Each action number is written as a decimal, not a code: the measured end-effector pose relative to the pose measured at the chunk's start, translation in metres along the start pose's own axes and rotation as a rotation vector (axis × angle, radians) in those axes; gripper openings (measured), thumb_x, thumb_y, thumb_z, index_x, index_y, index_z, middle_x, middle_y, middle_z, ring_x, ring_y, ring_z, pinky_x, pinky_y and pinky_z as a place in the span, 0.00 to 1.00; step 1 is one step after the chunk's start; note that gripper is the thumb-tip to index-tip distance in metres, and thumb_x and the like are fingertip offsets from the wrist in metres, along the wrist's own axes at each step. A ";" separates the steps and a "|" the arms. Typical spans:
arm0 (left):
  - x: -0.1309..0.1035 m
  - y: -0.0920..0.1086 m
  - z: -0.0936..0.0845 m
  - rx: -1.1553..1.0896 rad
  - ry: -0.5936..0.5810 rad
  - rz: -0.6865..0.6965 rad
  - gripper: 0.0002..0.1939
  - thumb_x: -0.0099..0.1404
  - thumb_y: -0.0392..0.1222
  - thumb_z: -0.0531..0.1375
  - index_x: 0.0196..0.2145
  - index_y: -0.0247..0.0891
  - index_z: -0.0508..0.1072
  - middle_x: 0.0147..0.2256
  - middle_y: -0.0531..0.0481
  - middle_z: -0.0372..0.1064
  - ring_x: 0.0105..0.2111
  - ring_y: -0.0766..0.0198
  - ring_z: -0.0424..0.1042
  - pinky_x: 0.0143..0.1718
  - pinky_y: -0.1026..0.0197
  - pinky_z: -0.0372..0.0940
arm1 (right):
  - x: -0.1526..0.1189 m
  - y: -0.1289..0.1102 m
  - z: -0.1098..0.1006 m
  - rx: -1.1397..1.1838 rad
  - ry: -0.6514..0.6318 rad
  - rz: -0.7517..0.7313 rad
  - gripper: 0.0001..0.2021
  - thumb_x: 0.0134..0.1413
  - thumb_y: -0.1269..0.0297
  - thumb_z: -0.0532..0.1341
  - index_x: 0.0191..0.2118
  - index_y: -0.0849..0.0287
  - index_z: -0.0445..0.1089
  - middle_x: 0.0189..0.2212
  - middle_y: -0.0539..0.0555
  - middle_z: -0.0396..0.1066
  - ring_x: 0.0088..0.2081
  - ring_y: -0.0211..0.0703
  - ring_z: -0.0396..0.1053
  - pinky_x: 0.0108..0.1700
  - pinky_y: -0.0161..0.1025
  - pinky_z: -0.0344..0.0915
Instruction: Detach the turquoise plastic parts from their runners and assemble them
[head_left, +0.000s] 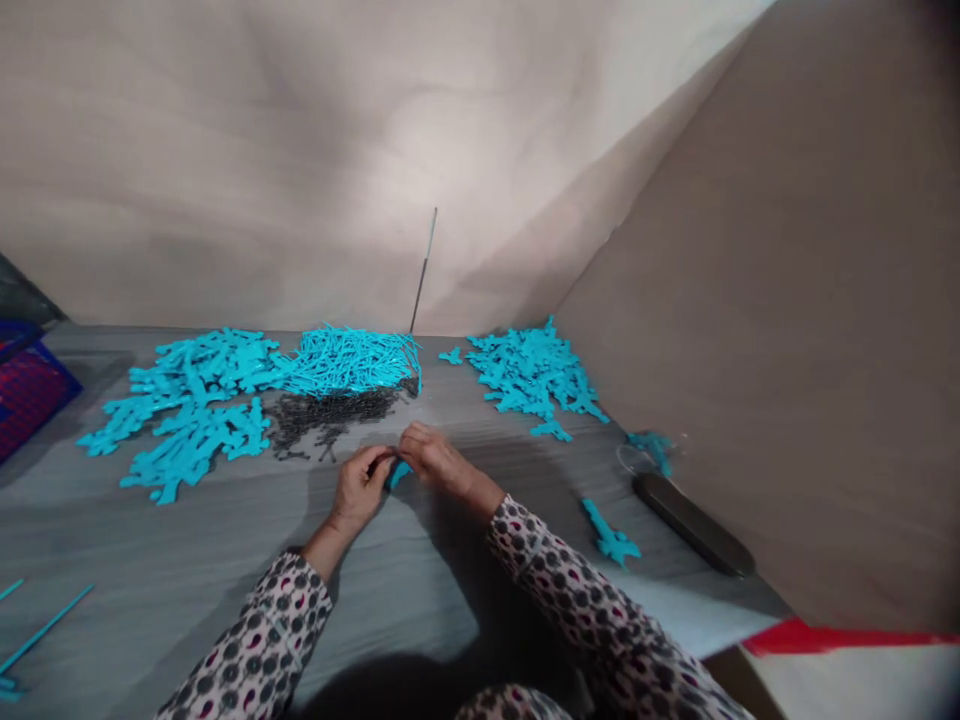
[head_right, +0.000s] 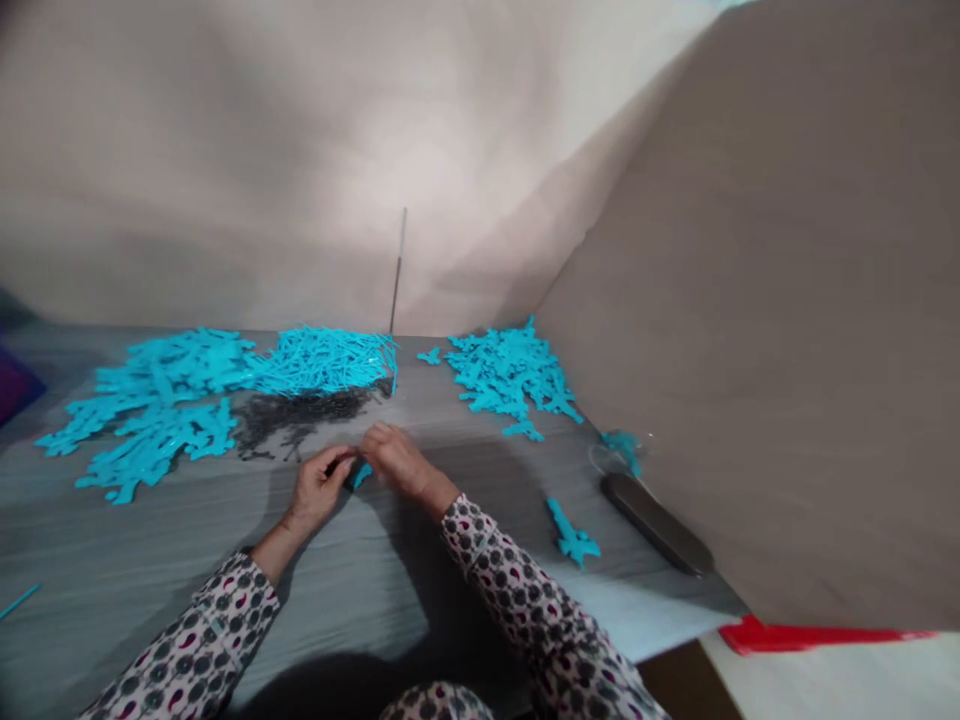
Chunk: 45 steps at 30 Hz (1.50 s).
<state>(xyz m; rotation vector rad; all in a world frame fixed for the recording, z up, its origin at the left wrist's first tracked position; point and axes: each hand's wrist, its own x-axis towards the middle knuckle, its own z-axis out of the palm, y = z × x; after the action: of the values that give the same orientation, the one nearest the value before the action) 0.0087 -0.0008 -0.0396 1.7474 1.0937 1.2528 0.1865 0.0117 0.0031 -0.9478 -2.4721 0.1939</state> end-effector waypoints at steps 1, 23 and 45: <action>0.000 0.000 0.000 -0.026 0.008 -0.037 0.08 0.61 0.38 0.58 0.35 0.36 0.77 0.30 0.48 0.74 0.30 0.62 0.71 0.33 0.63 0.64 | 0.002 0.000 0.001 0.024 -0.001 -0.024 0.10 0.65 0.73 0.53 0.32 0.61 0.68 0.30 0.55 0.68 0.36 0.44 0.63 0.41 0.39 0.63; 0.019 -0.017 -0.001 -0.211 0.274 -0.254 0.08 0.54 0.43 0.61 0.27 0.37 0.78 0.22 0.53 0.70 0.20 0.68 0.64 0.23 0.67 0.59 | 0.069 0.129 0.000 -0.089 -0.008 1.021 0.07 0.53 0.66 0.62 0.32 0.64 0.76 0.32 0.61 0.76 0.35 0.46 0.72 0.34 0.33 0.61; 0.025 0.002 -0.011 -0.253 0.177 -0.311 0.07 0.51 0.43 0.61 0.26 0.36 0.74 0.19 0.55 0.67 0.17 0.71 0.60 0.18 0.69 0.54 | -0.036 0.019 -0.005 0.858 0.269 0.698 0.11 0.49 0.57 0.61 0.32 0.61 0.71 0.17 0.44 0.61 0.19 0.33 0.54 0.22 0.32 0.52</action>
<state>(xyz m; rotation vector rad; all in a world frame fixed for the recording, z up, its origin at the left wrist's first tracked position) 0.0029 0.0220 -0.0258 1.2441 1.1964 1.3009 0.2235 0.0020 -0.0116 -1.2484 -1.4619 1.1501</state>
